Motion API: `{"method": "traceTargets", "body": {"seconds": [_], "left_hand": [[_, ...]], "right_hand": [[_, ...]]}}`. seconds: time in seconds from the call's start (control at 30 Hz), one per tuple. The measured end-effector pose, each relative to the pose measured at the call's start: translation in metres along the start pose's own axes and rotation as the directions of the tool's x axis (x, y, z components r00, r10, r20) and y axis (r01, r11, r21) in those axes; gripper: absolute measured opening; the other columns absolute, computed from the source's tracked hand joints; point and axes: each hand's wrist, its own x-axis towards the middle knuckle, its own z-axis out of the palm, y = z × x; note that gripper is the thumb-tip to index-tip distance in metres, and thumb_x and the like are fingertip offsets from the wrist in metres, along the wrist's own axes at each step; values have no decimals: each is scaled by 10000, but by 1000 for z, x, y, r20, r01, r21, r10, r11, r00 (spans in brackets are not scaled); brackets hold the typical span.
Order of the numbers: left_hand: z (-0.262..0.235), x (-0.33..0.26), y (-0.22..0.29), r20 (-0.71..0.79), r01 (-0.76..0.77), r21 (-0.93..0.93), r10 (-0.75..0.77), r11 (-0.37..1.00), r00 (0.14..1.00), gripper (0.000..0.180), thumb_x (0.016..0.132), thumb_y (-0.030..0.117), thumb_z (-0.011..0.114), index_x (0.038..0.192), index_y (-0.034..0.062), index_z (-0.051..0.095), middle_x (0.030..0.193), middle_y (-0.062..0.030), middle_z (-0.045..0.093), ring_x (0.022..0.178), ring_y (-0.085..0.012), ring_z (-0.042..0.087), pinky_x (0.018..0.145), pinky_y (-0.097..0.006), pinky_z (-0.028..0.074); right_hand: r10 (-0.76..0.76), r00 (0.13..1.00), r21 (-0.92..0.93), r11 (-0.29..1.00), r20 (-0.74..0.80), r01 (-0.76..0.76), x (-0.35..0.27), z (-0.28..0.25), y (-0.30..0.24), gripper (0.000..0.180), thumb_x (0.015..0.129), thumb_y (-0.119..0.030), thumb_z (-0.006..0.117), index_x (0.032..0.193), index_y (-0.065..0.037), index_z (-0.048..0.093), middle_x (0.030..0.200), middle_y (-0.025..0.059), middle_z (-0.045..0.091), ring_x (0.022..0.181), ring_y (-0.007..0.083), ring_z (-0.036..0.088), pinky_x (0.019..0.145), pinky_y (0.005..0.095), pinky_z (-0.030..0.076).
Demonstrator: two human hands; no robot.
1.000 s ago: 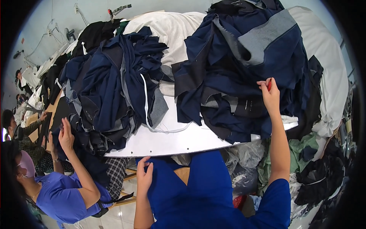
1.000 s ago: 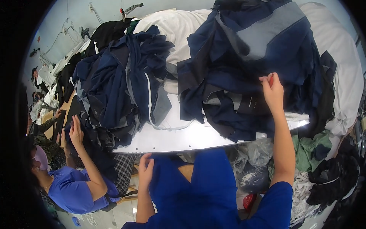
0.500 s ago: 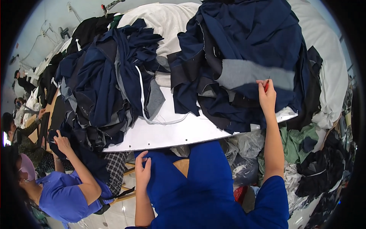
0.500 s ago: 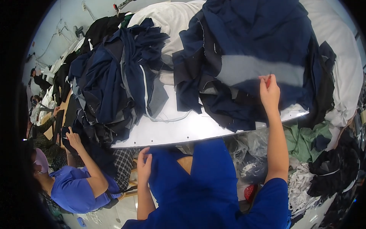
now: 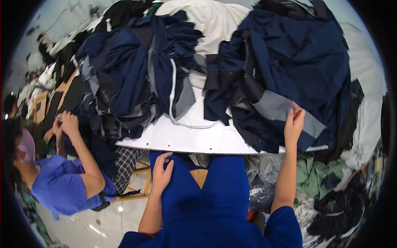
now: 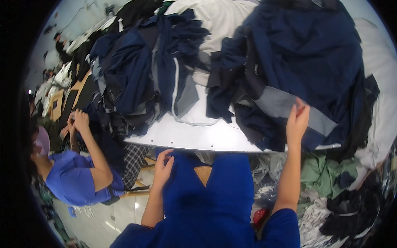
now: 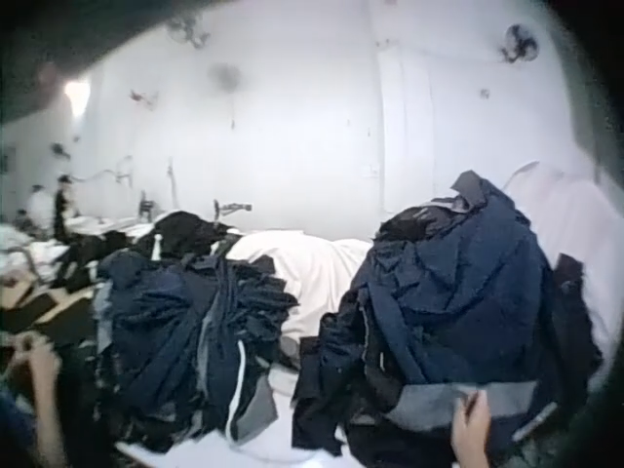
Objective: Trimming loose threads from blue fabric pieces using a thread clipper.
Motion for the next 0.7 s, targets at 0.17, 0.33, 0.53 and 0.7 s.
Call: {"method": "traceTargets", "body": {"seconds": [0.17, 0.33, 0.53, 0.7], "left_hand": [[5, 28, -2, -153, -150, 5, 149, 989, 977, 188, 882, 56, 516, 1057, 35, 584, 929, -75, 586, 772, -135, 537, 723, -250, 437], [11, 99, 37, -101, -69, -341, 36, 938, 994, 256, 964, 190, 430, 1101, 8, 547, 887, -69, 577, 752, -95, 542, 710, -235, 431], [34, 226, 11, -383, 214, 212, -120, 953, 916, 570, 858, 460, 528, 1259, 58, 482, 1255, -220, 460, 1160, -381, 406, 1015, -412, 291], [58, 241, 25, -293, 188, -126, -217, 974, 931, 429, 879, 330, 529, 1209, 57, 509, 1266, -201, 453, 1161, -342, 427, 983, -380, 337]], "right_hand": [[-81, 864, 84, 995, 497, 45, -75, 48, -33, 80, 837, 7, 488, 892, -43, 521, 821, 137, 603, 665, 261, 585, 630, 330, 465], [-310, 854, -6, 939, 417, 344, -150, 99, -15, 196, 674, 14, 535, 865, -25, 549, 824, 156, 573, 743, 358, 573, 660, 403, 463], [-249, 903, 114, 968, 352, 222, -152, 108, -7, 196, 658, 18, 516, 847, -19, 552, 814, 149, 559, 719, 356, 563, 643, 396, 457], [-231, 924, 123, 971, 304, 203, -152, 114, -9, 173, 646, 0, 526, 811, -36, 565, 775, 128, 566, 711, 333, 571, 635, 395, 458]]}}
